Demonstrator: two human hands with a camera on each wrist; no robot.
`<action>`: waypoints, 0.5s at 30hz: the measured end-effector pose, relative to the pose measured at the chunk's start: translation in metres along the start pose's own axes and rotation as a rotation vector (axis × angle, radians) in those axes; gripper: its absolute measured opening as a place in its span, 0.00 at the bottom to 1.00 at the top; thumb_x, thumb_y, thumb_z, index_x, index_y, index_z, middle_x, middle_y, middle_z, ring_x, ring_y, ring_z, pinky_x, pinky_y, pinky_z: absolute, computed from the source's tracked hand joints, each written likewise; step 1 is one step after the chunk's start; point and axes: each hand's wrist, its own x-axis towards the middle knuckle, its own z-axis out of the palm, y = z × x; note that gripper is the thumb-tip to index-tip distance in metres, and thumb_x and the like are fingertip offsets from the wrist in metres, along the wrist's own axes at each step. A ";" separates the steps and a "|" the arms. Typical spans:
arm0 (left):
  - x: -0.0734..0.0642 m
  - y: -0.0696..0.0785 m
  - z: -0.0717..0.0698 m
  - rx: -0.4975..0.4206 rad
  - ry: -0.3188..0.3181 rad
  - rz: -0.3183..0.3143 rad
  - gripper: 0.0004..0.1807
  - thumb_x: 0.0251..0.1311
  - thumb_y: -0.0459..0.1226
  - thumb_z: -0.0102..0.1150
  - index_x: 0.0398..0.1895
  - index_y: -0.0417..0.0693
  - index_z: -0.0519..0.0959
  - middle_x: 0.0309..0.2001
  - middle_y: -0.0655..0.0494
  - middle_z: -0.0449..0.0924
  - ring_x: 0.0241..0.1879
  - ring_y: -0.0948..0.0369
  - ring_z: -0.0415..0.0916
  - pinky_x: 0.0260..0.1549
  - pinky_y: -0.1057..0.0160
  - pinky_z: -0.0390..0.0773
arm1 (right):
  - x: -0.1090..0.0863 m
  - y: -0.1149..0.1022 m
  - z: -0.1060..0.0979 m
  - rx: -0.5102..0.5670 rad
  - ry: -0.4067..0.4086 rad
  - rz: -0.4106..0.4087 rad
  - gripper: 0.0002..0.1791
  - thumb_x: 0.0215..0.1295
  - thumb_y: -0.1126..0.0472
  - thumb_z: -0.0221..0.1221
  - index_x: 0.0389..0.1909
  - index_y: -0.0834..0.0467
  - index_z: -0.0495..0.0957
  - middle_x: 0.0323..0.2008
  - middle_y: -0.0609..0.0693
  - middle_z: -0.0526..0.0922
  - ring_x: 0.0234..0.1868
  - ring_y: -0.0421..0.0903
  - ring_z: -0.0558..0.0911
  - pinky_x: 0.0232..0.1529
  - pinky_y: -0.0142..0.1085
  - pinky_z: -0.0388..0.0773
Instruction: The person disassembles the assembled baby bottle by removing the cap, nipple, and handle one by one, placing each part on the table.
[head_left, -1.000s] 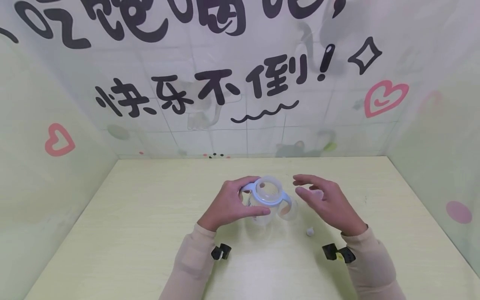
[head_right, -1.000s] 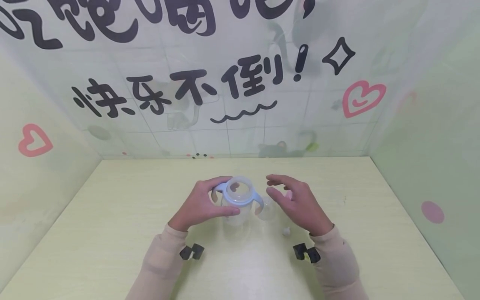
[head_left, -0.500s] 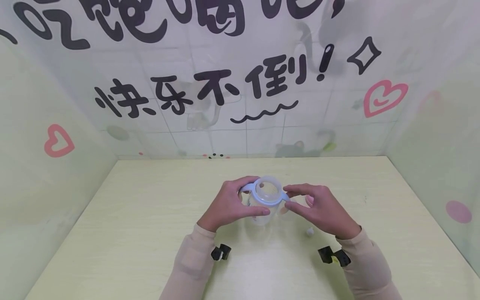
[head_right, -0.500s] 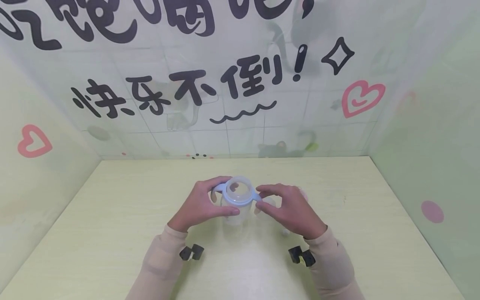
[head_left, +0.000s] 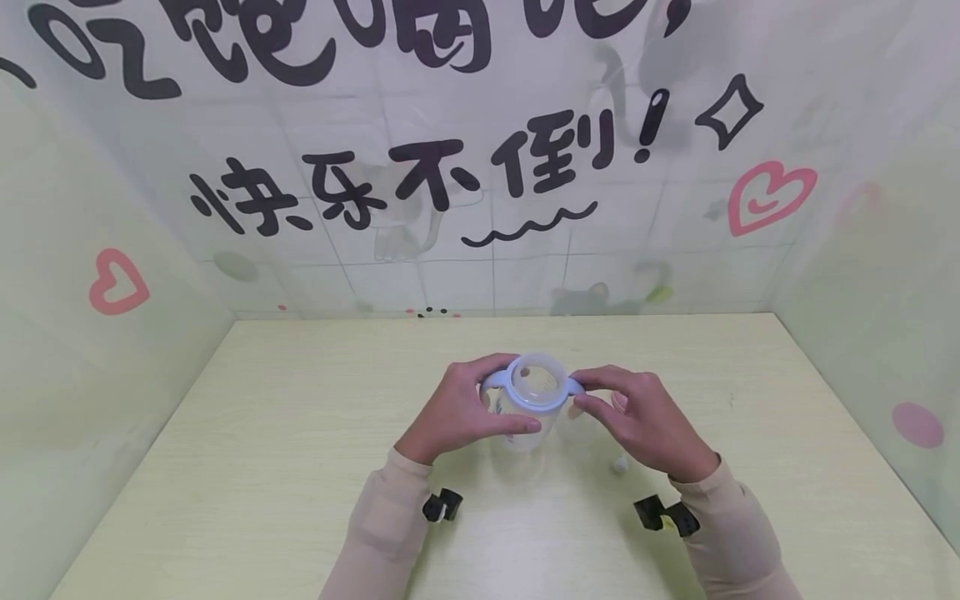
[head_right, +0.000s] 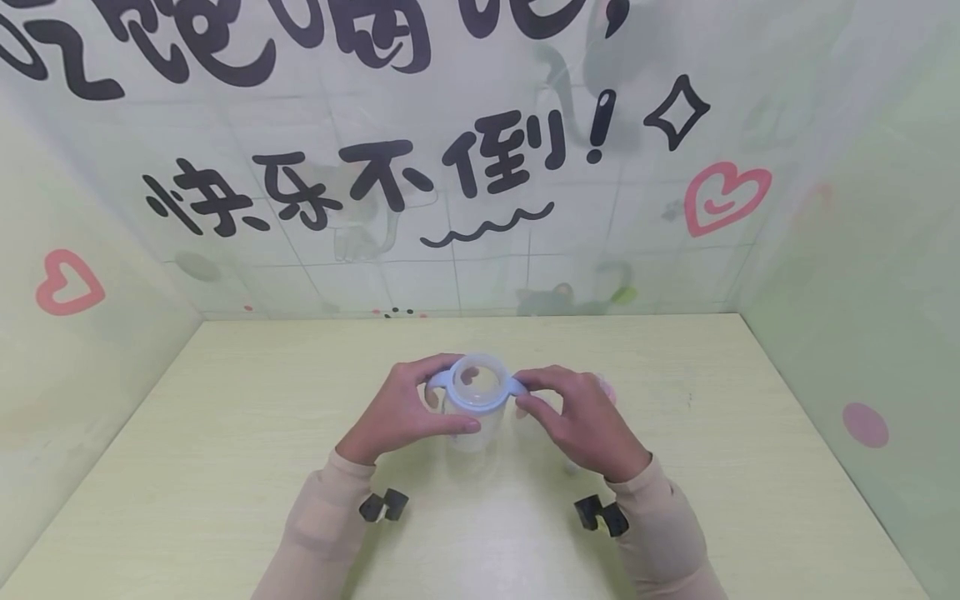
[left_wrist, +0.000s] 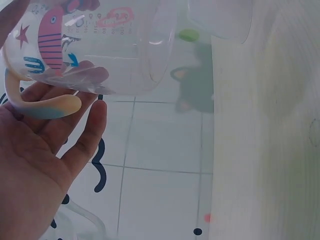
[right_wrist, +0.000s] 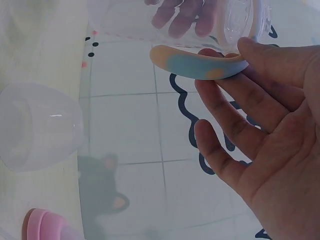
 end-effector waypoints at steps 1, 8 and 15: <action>0.000 0.000 0.000 0.002 0.001 -0.001 0.34 0.42 0.45 0.82 0.56 0.49 0.81 0.46 0.63 0.85 0.44 0.64 0.80 0.45 0.60 0.79 | 0.000 0.000 0.000 -0.005 0.011 -0.012 0.14 0.61 0.71 0.66 0.48 0.63 0.84 0.45 0.49 0.87 0.47 0.43 0.85 0.50 0.47 0.81; -0.001 0.002 0.000 0.003 0.000 -0.035 0.35 0.42 0.47 0.81 0.56 0.45 0.81 0.47 0.59 0.86 0.46 0.64 0.80 0.46 0.58 0.79 | -0.001 -0.001 -0.004 -0.009 0.075 -0.071 0.15 0.59 0.74 0.66 0.48 0.63 0.83 0.41 0.48 0.88 0.38 0.40 0.85 0.46 0.29 0.78; -0.001 0.000 0.000 0.020 0.007 -0.023 0.33 0.41 0.46 0.82 0.55 0.51 0.82 0.45 0.64 0.86 0.43 0.64 0.79 0.43 0.58 0.79 | -0.003 -0.011 -0.013 0.037 0.143 -0.117 0.17 0.57 0.77 0.65 0.48 0.63 0.83 0.39 0.49 0.87 0.34 0.44 0.86 0.42 0.25 0.77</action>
